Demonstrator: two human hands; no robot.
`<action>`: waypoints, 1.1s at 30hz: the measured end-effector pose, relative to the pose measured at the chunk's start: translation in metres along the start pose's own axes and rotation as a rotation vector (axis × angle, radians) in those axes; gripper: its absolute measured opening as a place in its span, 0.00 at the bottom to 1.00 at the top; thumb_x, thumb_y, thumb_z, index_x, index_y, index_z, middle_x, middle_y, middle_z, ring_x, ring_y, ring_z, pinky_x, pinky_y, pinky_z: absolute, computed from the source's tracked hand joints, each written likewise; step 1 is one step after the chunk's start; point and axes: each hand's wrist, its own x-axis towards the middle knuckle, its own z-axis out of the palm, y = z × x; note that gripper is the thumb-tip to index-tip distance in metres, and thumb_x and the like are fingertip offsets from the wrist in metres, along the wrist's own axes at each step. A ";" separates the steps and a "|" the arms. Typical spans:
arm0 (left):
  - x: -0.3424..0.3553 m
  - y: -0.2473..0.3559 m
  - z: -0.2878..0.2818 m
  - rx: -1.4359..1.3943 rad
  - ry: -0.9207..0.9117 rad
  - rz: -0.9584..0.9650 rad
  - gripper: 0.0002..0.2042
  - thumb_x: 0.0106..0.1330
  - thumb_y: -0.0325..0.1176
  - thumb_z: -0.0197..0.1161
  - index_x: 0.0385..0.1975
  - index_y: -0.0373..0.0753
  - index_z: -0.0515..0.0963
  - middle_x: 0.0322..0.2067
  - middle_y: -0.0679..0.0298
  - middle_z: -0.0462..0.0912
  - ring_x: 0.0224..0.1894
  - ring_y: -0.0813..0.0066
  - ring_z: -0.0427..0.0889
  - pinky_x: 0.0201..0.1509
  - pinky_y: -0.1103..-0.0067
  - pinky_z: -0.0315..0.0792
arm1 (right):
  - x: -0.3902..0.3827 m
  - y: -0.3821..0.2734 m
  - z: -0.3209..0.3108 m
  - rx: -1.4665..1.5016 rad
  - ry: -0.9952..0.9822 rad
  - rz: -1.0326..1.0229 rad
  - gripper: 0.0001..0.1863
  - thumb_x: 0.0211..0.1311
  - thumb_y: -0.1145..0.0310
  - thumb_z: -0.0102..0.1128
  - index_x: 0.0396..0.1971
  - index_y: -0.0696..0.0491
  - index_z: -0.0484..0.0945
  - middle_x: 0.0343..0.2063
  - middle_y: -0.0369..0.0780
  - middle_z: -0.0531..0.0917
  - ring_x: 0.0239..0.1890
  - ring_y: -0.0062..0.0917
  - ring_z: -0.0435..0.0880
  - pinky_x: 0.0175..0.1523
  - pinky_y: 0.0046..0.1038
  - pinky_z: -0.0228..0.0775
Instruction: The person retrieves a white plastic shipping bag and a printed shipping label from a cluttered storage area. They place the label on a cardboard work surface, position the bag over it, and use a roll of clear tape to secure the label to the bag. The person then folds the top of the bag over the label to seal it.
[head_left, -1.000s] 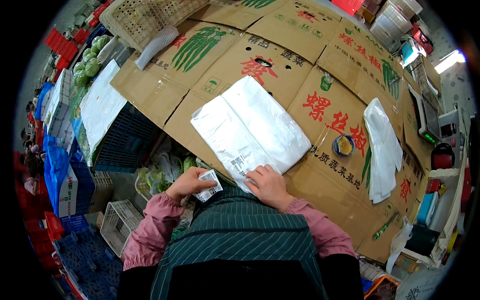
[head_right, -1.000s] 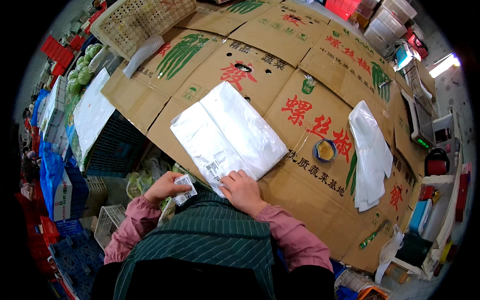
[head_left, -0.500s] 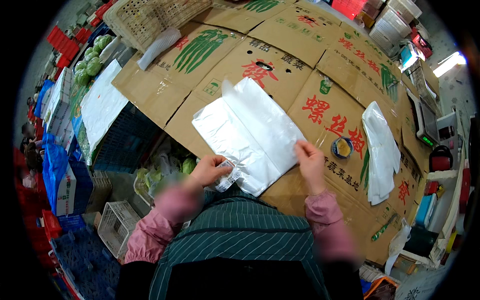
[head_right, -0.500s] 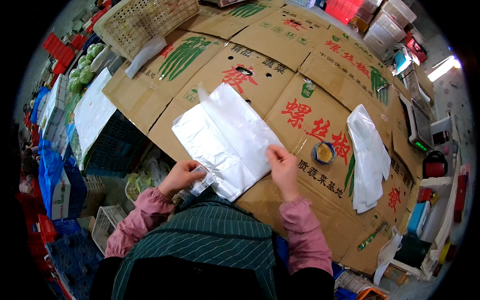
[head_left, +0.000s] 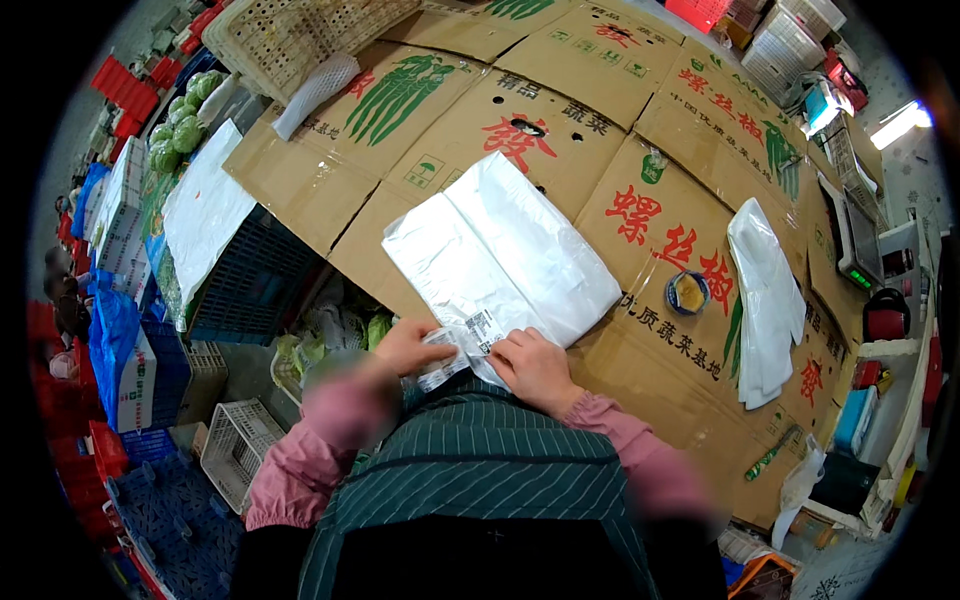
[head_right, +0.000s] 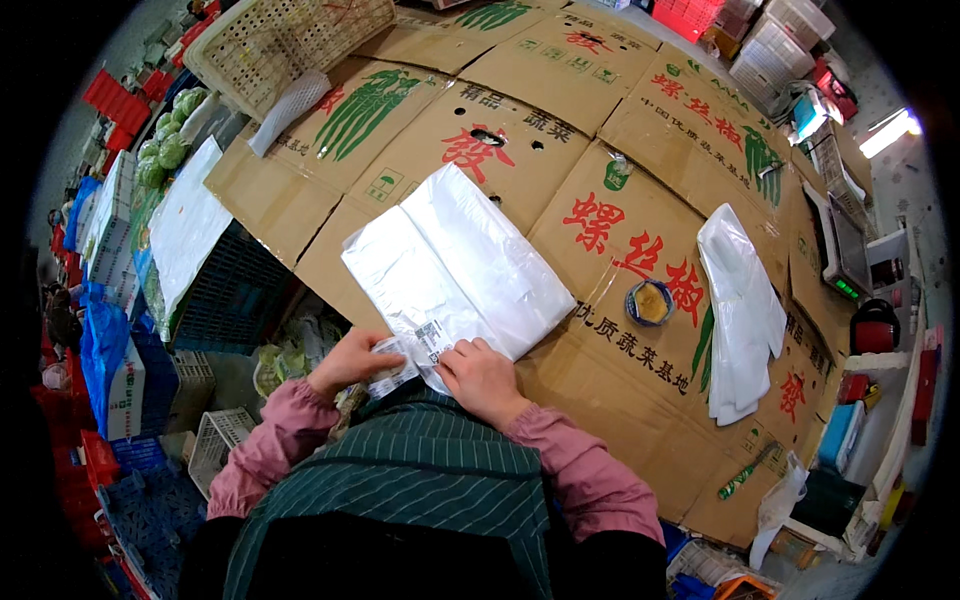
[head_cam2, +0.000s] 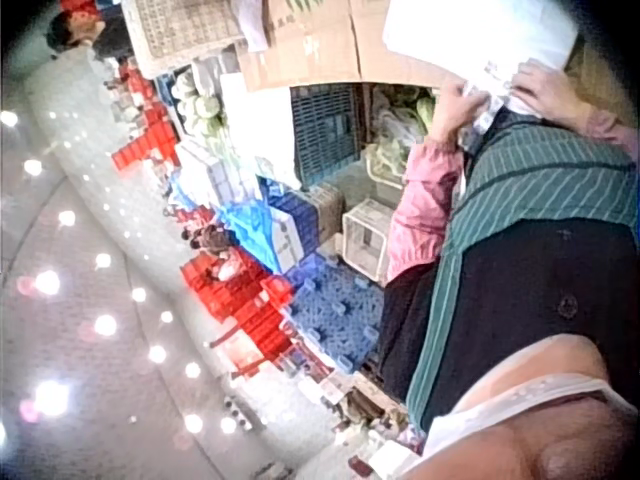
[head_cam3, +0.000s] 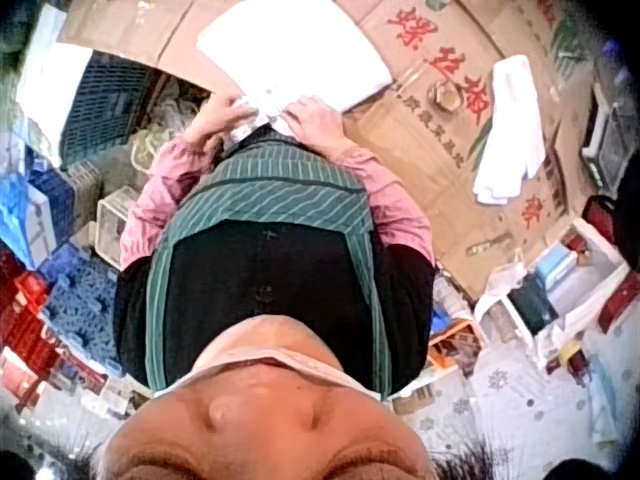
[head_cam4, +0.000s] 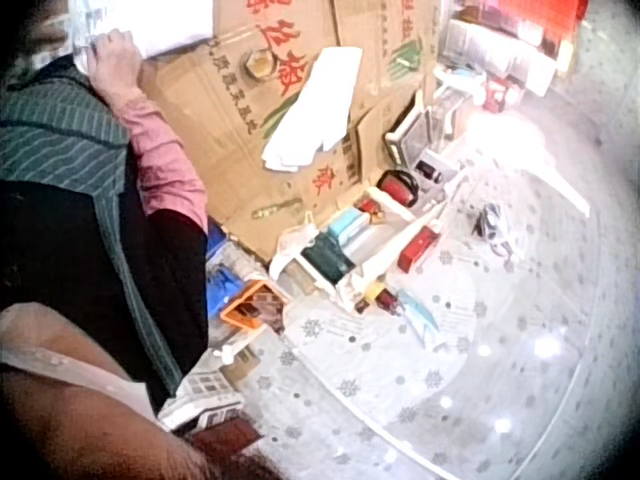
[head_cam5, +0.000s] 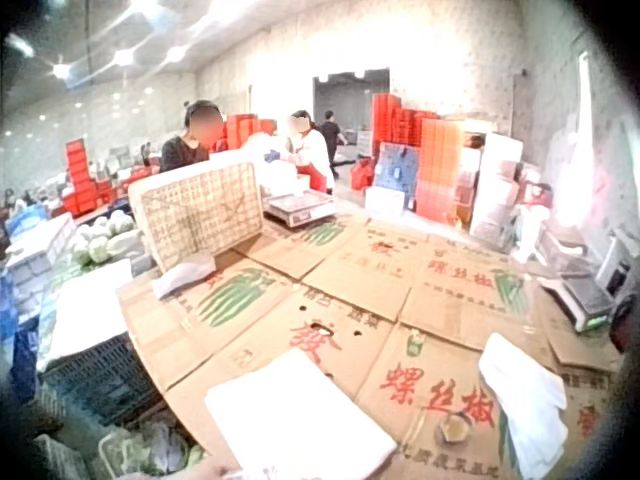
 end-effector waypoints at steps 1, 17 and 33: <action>-0.004 -0.008 -0.003 -0.103 -0.004 -0.014 0.09 0.55 0.32 0.66 0.29 0.31 0.81 0.20 0.70 0.80 0.22 0.85 0.74 0.25 0.84 0.68 | -0.001 0.000 0.002 0.002 0.009 0.003 0.05 0.50 0.65 0.63 0.25 0.49 0.79 0.25 0.36 0.77 0.31 0.32 0.76 0.33 0.31 0.69; 0.031 0.040 0.029 0.334 0.154 -0.020 0.15 0.52 0.39 0.67 0.22 0.31 0.79 0.16 0.65 0.76 0.21 0.84 0.72 0.23 0.81 0.66 | 0.014 -0.020 -0.050 0.243 -0.014 0.083 0.13 0.52 0.63 0.64 0.36 0.53 0.77 0.30 0.41 0.79 0.33 0.30 0.80 0.35 0.28 0.72; -0.003 0.001 0.002 -0.115 -0.009 0.075 0.09 0.59 0.28 0.62 0.37 0.32 0.81 0.27 0.70 0.81 0.28 0.85 0.75 0.33 0.85 0.69 | 0.018 0.029 -0.075 0.403 0.454 0.405 0.05 0.57 0.75 0.57 0.31 0.59 0.79 0.26 0.41 0.81 0.24 0.23 0.78 0.30 0.21 0.69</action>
